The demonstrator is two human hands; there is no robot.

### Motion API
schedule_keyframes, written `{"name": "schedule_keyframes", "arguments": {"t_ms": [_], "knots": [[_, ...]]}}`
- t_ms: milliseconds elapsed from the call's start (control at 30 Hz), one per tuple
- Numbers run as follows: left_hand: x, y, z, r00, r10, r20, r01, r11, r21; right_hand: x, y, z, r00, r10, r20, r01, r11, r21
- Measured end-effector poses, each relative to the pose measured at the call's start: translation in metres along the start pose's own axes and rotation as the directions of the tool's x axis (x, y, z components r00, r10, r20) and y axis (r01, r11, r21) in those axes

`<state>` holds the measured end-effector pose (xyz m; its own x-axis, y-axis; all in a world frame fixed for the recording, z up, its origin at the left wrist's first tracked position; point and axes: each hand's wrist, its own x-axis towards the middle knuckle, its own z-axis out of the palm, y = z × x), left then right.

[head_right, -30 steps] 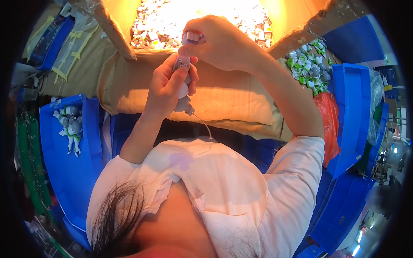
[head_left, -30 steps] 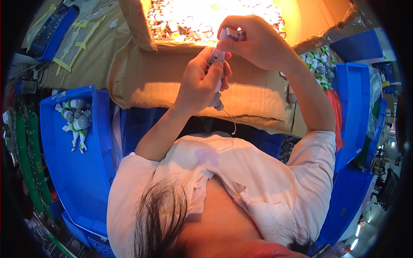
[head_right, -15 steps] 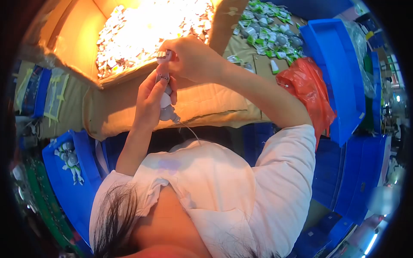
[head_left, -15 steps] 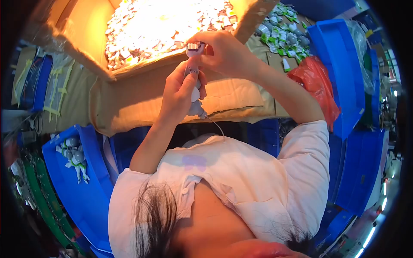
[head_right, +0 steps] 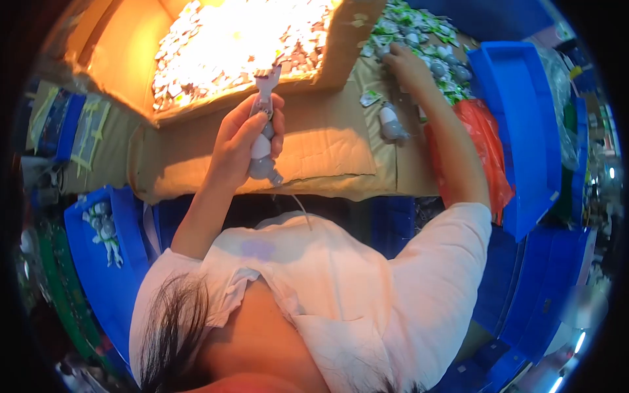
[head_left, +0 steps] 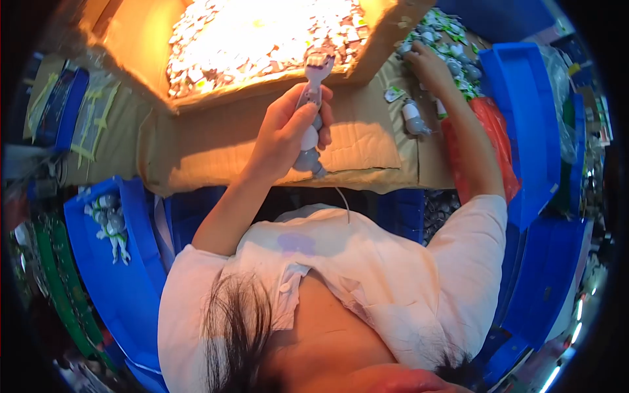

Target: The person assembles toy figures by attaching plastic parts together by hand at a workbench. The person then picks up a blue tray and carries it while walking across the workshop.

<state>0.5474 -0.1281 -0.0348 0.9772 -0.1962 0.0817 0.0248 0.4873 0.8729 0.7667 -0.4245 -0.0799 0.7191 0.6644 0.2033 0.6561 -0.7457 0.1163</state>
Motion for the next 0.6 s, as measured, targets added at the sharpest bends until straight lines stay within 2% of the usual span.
{"name": "schedule_keyframes", "arguments": {"t_ms": [133,200,233,267,333,467,533,567,600], "knots": [[-0.002,0.003,-0.003,0.998,0.051,-0.022,-0.051,0.999,-0.012,-0.005,-0.002,-0.002,0.998,-0.058,0.003,0.059,0.998,-0.028],[-0.004,0.004,-0.004,0.998,0.067,-0.020,-0.067,0.998,-0.022,-0.011,-0.011,-0.011,0.976,0.177,-0.131,-0.171,0.984,0.052],[-0.004,0.004,-0.005,0.996,0.084,-0.002,-0.084,0.996,-0.033,-0.014,-0.027,-0.027,0.961,0.166,-0.221,-0.156,0.986,0.065],[-0.005,0.005,-0.005,0.997,0.082,-0.011,-0.083,0.996,-0.044,-0.019,-0.031,-0.035,0.965,0.159,-0.209,-0.149,0.987,0.062],[-0.007,0.007,-0.006,0.996,0.084,-0.002,-0.084,0.996,-0.030,-0.024,-0.037,-0.042,0.925,0.217,-0.311,-0.177,0.972,0.153],[-0.009,0.007,-0.012,0.997,0.073,0.010,-0.072,0.995,-0.071,-0.025,-0.026,-0.032,0.912,0.267,-0.312,-0.219,0.959,0.181],[-0.011,0.009,-0.013,0.999,0.054,-0.007,-0.054,0.993,-0.104,-0.023,-0.020,-0.021,0.909,0.285,-0.303,-0.189,0.932,0.309],[-0.012,0.010,-0.014,0.998,0.059,-0.012,-0.060,0.992,-0.110,-0.024,-0.017,-0.021,0.912,0.277,-0.301,-0.183,0.935,0.304],[-0.012,0.011,-0.016,0.999,0.053,-0.011,-0.054,0.992,-0.111,-0.023,-0.021,-0.027,0.895,0.438,-0.085,-0.341,0.794,0.503]]}}
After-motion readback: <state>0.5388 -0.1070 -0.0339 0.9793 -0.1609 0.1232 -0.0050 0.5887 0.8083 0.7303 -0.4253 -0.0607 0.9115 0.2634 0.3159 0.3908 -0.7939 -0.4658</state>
